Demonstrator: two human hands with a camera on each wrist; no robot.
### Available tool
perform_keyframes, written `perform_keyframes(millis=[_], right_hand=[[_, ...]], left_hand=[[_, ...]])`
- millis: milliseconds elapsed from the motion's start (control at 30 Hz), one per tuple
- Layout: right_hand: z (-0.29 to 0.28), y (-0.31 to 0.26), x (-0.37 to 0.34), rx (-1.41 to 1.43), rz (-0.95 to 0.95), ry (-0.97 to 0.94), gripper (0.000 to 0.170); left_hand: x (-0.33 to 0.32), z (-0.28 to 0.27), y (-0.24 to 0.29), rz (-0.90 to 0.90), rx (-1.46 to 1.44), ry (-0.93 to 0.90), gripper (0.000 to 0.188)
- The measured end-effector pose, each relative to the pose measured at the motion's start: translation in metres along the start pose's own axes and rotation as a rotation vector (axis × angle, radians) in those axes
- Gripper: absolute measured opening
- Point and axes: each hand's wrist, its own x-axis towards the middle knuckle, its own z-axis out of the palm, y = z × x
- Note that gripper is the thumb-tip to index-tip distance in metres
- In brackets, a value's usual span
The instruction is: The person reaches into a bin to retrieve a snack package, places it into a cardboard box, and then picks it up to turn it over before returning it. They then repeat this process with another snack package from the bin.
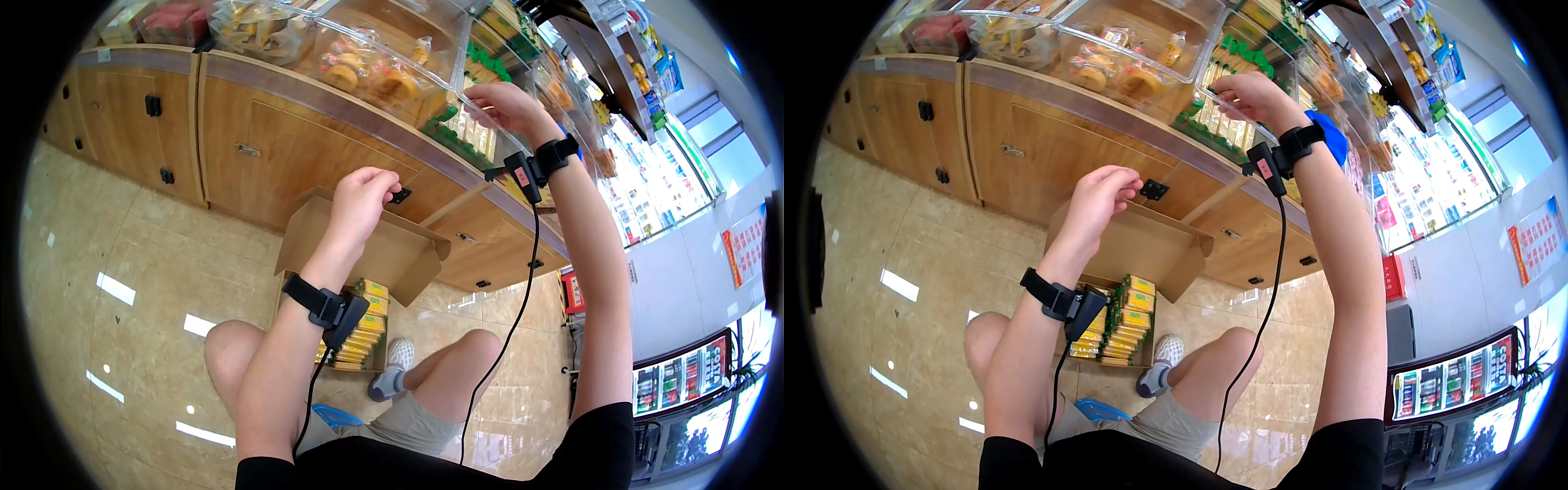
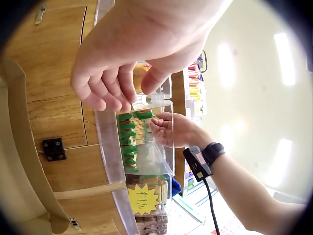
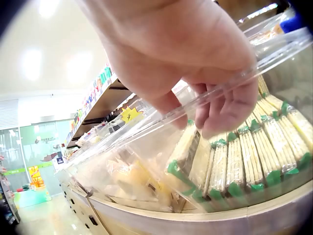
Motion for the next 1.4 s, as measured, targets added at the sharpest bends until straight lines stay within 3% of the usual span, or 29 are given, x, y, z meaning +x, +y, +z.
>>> perform_keyframes(millis=[67,300,500,733,867,1133,1400], right_hand=[[0.002,0.005,0.003,-0.025,-0.062,0.16,0.025],[0.008,0.007,-0.014,0.173,-0.229,0.461,0.026],[0.004,0.012,-0.043,0.444,-0.264,0.381,0.019],[0.026,0.031,-0.086,0.611,-0.301,0.343,0.027],[0.029,0.056,-0.098,0.87,-0.324,0.142,0.027],[0.053,0.095,-0.117,1.205,-0.225,-0.081,0.026],[0.079,0.139,-0.114,1.332,-0.143,-0.115,0.024]], left_hand=[[0.0,0.0,-0.001,-0.002,0.001,-0.001,0.016],[-0.001,-0.001,-0.006,-0.021,0.048,0.005,0.016],[0.0,-0.002,-0.011,-0.026,0.073,0.005,0.015],[-0.001,0.0,-0.019,-0.073,0.12,0.012,0.015],[-0.002,0.0,-0.024,-0.081,0.132,0.014,0.014],[-0.004,0.002,-0.034,-0.123,0.186,0.004,0.015],[-0.005,0.003,-0.045,-0.174,0.231,-0.014,0.018]])
